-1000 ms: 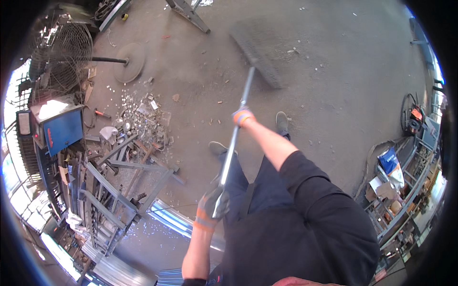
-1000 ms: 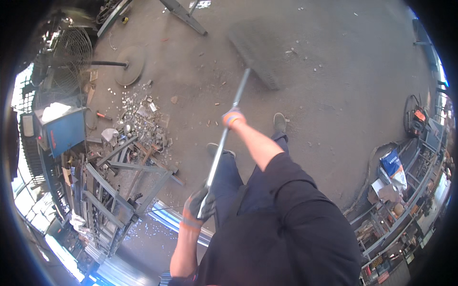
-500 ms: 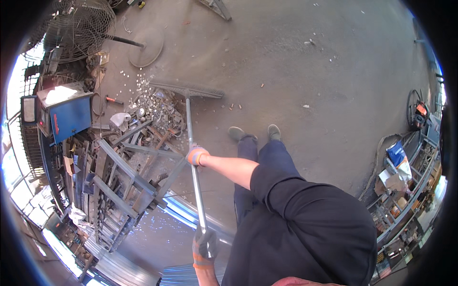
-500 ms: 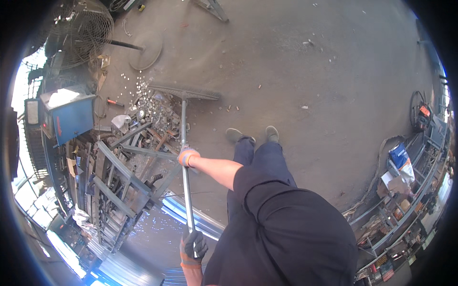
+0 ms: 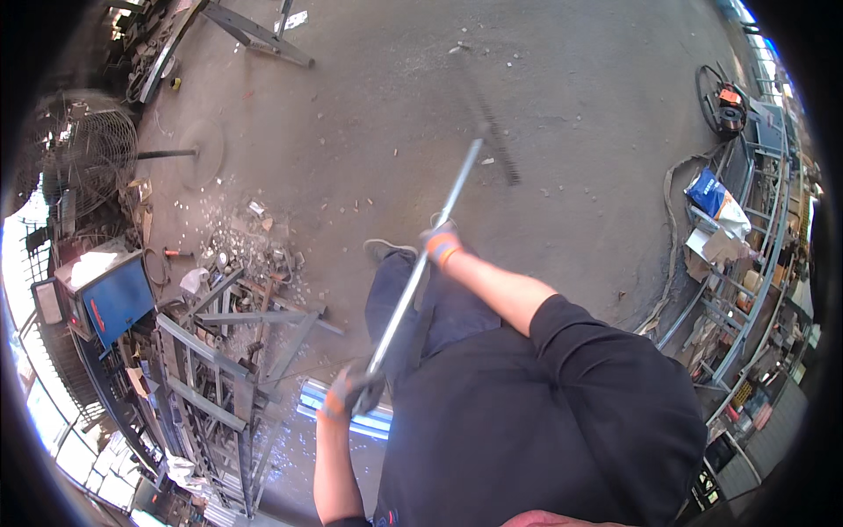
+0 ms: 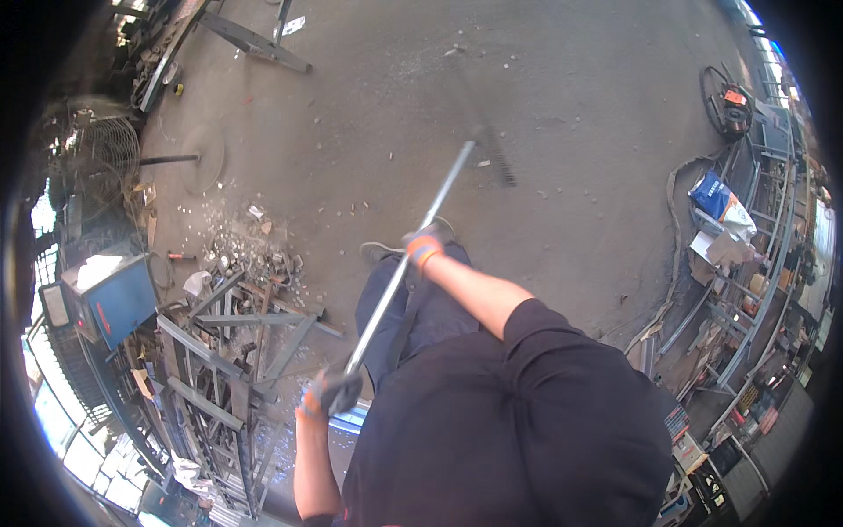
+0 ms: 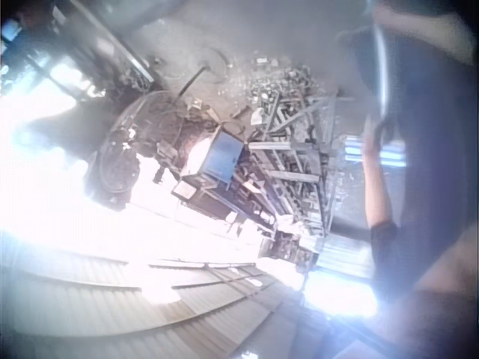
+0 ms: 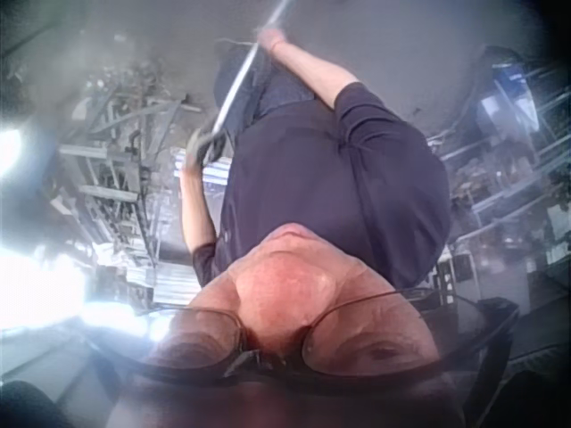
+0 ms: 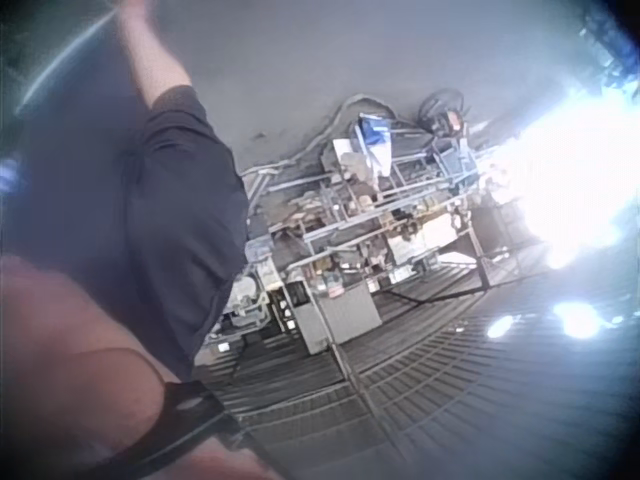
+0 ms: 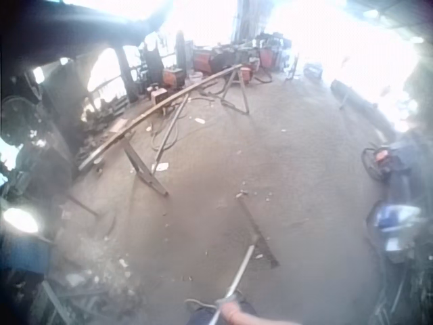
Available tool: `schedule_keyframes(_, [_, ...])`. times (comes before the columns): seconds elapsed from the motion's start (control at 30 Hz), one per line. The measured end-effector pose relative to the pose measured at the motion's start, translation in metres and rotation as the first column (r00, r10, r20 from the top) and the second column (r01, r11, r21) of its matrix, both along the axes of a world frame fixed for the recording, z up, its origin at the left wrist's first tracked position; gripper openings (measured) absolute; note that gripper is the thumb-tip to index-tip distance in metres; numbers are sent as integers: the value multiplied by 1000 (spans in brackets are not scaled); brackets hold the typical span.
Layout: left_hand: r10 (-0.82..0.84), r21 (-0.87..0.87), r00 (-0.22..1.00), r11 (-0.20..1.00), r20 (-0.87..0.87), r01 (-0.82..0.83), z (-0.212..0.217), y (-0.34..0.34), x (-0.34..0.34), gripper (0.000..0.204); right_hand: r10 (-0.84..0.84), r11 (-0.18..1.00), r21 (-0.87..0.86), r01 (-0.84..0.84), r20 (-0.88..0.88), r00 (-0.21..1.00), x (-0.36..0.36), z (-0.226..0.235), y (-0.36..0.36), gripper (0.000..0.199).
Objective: The person sweeps scattered debris and metal shavings on a workshop floor using a push broom. They move across the space, gathering small pieces into piles and occasionally stepping around metal frames and equipment.
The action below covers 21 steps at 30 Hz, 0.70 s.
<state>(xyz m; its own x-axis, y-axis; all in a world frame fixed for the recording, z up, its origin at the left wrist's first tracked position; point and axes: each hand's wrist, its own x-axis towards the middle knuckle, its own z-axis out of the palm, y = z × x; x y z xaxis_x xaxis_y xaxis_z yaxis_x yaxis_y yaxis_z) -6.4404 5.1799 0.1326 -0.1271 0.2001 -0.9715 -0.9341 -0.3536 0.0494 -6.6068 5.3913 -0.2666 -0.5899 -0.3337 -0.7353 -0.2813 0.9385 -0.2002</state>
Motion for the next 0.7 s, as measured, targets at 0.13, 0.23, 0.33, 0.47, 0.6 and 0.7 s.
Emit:
schedule_keyframes(0.13, [29, 219, 982, 976, -186, 13, -50, 43, -102, 55, -132, 983, 139, 118, 92, 987, -74, -2, 110, 14])
schedule_keyframes(0.23, [42, 245, 987, 970, -153, -3, -60, 47, -125, 51, -934, 170, 47, 984, 327, 145, -89, 2, 119, 21])
schedule_keyframes(0.33, [123, 210, 982, 973, -142, -92, -48, 3, -95, 52, -528, 820, -128, 558, 209, 823, -58, -12, 51, 8])
schedule_keyframes(0.47, [267, 68, 963, 962, -43, -264, -17, -85, -13, 51, 376, 927, 26, -375, -61, 925, 2, -7, -94, 20])
schedule_keyframes(0.6, [502, -25, 864, 865, 47, -501, 14, -159, 77, 51, 577, 814, -101, -572, 27, 816, 71, 17, -252, 17])
schedule_keyframes(0.7, [707, -84, 707, 706, 21, -703, 34, -180, 127, 49, 761, 640, -193, -743, 28, 648, 118, 30, -340, 18])
